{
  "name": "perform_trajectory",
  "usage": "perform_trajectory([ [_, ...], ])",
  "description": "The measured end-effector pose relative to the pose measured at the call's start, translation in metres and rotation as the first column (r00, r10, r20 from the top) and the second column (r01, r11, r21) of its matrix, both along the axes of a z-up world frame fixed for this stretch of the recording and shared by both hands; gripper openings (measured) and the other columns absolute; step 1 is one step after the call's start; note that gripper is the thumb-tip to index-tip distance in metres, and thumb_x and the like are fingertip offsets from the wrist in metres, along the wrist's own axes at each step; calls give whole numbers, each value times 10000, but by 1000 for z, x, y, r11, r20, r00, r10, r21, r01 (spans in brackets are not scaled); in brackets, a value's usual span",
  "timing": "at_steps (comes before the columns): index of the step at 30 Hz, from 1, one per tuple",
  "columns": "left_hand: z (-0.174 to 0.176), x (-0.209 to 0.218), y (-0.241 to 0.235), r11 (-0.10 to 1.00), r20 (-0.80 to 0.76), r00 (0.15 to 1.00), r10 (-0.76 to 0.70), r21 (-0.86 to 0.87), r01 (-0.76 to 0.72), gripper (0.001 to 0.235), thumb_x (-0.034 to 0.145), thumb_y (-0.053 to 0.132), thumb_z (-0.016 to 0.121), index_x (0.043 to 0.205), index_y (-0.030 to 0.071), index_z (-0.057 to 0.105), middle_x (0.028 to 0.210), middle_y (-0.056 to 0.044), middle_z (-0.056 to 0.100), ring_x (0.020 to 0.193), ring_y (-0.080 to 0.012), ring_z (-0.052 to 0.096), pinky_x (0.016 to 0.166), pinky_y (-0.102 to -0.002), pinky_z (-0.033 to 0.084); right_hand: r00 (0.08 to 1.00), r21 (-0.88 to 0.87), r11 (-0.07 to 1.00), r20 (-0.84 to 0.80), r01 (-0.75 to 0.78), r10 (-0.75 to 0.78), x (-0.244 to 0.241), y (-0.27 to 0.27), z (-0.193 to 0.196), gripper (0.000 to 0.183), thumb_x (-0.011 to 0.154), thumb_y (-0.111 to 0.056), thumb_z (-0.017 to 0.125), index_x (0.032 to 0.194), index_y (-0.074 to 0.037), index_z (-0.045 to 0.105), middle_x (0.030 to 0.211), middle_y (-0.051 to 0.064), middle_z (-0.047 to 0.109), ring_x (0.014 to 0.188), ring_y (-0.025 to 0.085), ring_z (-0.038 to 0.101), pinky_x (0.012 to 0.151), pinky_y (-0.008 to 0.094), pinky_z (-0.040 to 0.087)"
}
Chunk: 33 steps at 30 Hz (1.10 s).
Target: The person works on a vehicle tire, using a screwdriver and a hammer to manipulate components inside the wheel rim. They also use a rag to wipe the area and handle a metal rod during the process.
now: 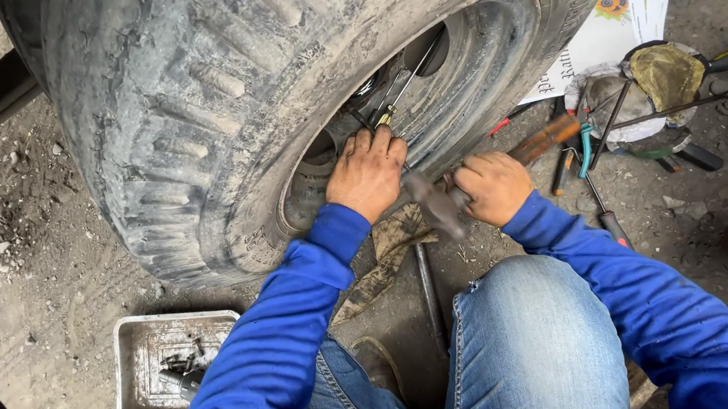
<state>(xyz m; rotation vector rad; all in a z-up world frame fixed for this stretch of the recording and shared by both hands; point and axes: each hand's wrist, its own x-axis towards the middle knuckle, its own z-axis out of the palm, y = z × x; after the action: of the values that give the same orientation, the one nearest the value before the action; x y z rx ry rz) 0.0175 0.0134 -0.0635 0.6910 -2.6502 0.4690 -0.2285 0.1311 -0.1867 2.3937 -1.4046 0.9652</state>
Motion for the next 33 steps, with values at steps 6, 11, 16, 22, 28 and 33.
perform_trajectory([
  [6, -4, 3, 0, 999, 48, 999, 11, 40, -13, 165, 919, 239, 550, 965, 89, 601, 1042, -168, 575, 926, -355, 594, 745, -426, 437, 998, 15, 1000, 62, -7, 6, 3, 3, 4, 515, 1021, -572, 434, 751, -138, 498, 751, 81, 441, 720, 368, 594, 663, 506, 497],
  [11, -3, 2, 0, 1000, 33, 999, 0, 8, 0, 146, 891, 240, 567, 927, 102, 599, 1012, -152, 571, 903, -350, 583, 755, -430, 437, 996, 3, 1000, 86, -4, 4, 8, 2, 9, 584, 1047, -629, 376, 766, -137, 519, 777, 75, 473, 761, 361, 620, 736, 472, 529],
  [16, 0, -2, 1, 1000, 11, 1000, -14, -17, 15, 123, 898, 206, 560, 909, 87, 586, 999, -178, 557, 894, -378, 579, 745, -448, 432, 994, 57, 993, 15, 105, -106, 0, 3, -23, 411, 923, -531, 594, 783, -146, 551, 789, 64, 531, 756, 315, 656, 705, 472, 539],
  [22, 21, -36, 11, 993, 0, 997, -74, 97, 74, 110, 935, 183, 519, 931, 109, 601, 1000, -137, 572, 906, -339, 587, 756, -417, 433, 914, 91, 987, 373, 134, -159, -9, 23, 5, 394, 987, -483, 531, 802, -137, 564, 745, 60, 503, 702, 336, 622, 652, 476, 523],
  [28, 37, -68, -2, 995, -49, 998, -44, 91, 49, 116, 950, 171, 506, 971, 84, 581, 1072, -174, 575, 931, -363, 598, 767, -444, 452, 680, 149, 959, 679, 240, -276, 7, 24, 76, 313, 905, -72, 718, 716, -70, 468, 617, 163, 472, 589, 447, 556, 523, 438, 405],
  [33, 43, -63, -10, 1000, -27, 999, 21, 18, -20, 139, 973, 173, 472, 1015, 72, 558, 1110, -181, 541, 968, -367, 579, 791, -440, 449, 634, 139, 969, 736, 204, -239, -1, 23, 56, 332, 870, -18, 740, 674, -68, 477, 578, 152, 430, 526, 417, 489, 504, 370, 396],
])
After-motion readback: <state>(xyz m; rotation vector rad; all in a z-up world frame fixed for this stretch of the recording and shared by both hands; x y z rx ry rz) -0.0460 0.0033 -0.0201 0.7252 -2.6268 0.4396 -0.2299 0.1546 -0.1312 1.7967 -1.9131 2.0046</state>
